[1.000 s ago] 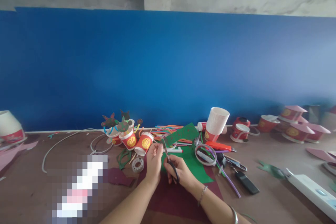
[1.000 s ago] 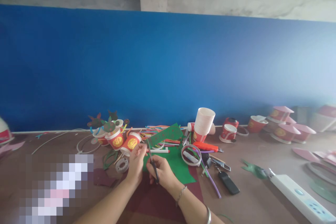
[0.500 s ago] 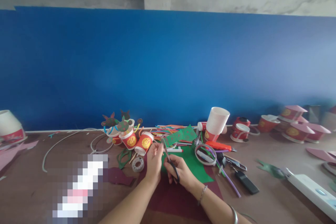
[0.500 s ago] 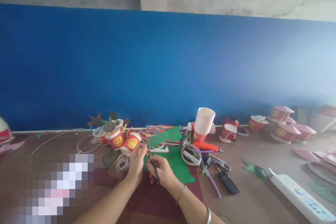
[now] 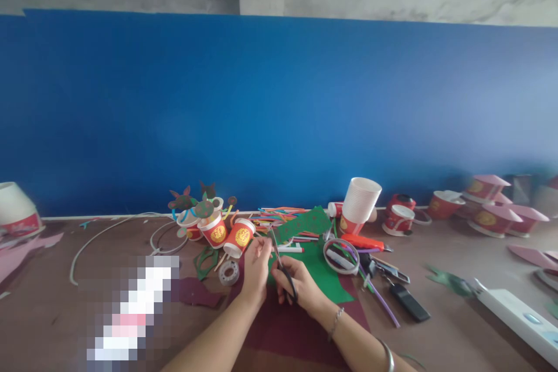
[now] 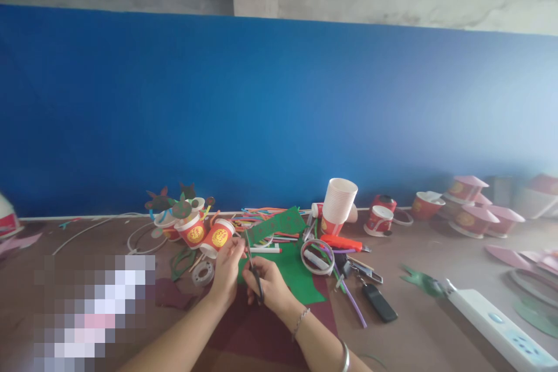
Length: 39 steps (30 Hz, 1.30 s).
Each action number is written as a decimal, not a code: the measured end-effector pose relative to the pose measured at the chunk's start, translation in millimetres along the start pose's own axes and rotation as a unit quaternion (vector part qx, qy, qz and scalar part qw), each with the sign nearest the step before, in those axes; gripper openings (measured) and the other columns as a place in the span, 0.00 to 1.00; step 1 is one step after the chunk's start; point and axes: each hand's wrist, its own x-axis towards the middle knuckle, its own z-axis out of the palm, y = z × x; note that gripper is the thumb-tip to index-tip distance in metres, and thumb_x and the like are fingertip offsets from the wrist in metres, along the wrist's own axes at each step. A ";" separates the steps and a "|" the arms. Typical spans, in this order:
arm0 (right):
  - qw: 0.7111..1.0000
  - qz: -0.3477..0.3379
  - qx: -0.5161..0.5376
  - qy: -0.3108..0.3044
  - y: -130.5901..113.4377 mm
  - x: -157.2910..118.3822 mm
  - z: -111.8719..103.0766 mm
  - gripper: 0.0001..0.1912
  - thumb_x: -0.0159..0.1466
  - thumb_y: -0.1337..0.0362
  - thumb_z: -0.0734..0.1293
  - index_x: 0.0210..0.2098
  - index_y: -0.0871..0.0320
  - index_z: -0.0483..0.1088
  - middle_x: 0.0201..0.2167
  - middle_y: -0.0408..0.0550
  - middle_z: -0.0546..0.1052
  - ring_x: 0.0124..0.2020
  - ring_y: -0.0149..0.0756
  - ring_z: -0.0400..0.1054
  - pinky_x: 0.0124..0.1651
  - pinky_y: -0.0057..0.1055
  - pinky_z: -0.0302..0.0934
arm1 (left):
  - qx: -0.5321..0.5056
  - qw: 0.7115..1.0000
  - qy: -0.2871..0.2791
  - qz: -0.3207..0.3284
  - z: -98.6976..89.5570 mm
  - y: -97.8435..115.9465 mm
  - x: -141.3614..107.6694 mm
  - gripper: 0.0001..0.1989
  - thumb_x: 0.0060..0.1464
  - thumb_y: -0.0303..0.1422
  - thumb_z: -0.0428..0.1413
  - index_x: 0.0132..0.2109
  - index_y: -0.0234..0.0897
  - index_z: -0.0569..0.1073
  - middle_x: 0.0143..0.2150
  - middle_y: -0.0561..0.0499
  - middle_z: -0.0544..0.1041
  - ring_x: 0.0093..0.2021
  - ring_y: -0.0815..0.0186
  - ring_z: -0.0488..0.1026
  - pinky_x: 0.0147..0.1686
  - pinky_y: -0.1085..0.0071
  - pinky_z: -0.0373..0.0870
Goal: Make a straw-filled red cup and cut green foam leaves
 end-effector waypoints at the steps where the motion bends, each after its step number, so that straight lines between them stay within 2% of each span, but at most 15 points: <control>1: 1.000 -0.004 0.003 0.000 0.6 0.4 0.2 0.17 0.54 0.51 0.67 0.29 0.60 0.63 0.12 0.35 0.66 0.10 0.24 0.60 0.10 0.17 0.49 | 0.002 1.000 -0.001 -0.001 -0.1 -0.1 0.0 0.12 0.48 0.40 0.55 0.27 0.36 0.66 0.23 0.56 0.65 0.27 0.70 0.61 0.28 0.75 0.58; 29: 1.000 -0.007 -0.002 0.005 -1.0 0.3 2.5 0.21 0.53 0.47 0.66 0.29 0.60 0.61 0.11 0.35 0.64 0.09 0.24 0.58 0.10 0.17 0.48 | 0.021 1.000 -0.013 -0.002 -0.7 -4.5 2.2 0.13 0.49 0.41 0.55 0.25 0.36 0.66 0.23 0.55 0.65 0.26 0.70 0.62 0.29 0.75 0.58; 39: 1.000 -0.006 0.002 0.009 1.4 1.4 2.3 0.22 0.53 0.46 0.66 0.30 0.59 0.61 0.12 0.36 0.65 0.10 0.24 0.59 0.10 0.17 0.49 | 0.004 1.000 -0.026 -0.014 -0.8 -6.3 0.8 0.12 0.50 0.39 0.54 0.25 0.36 0.64 0.22 0.58 0.62 0.25 0.72 0.61 0.27 0.77 0.57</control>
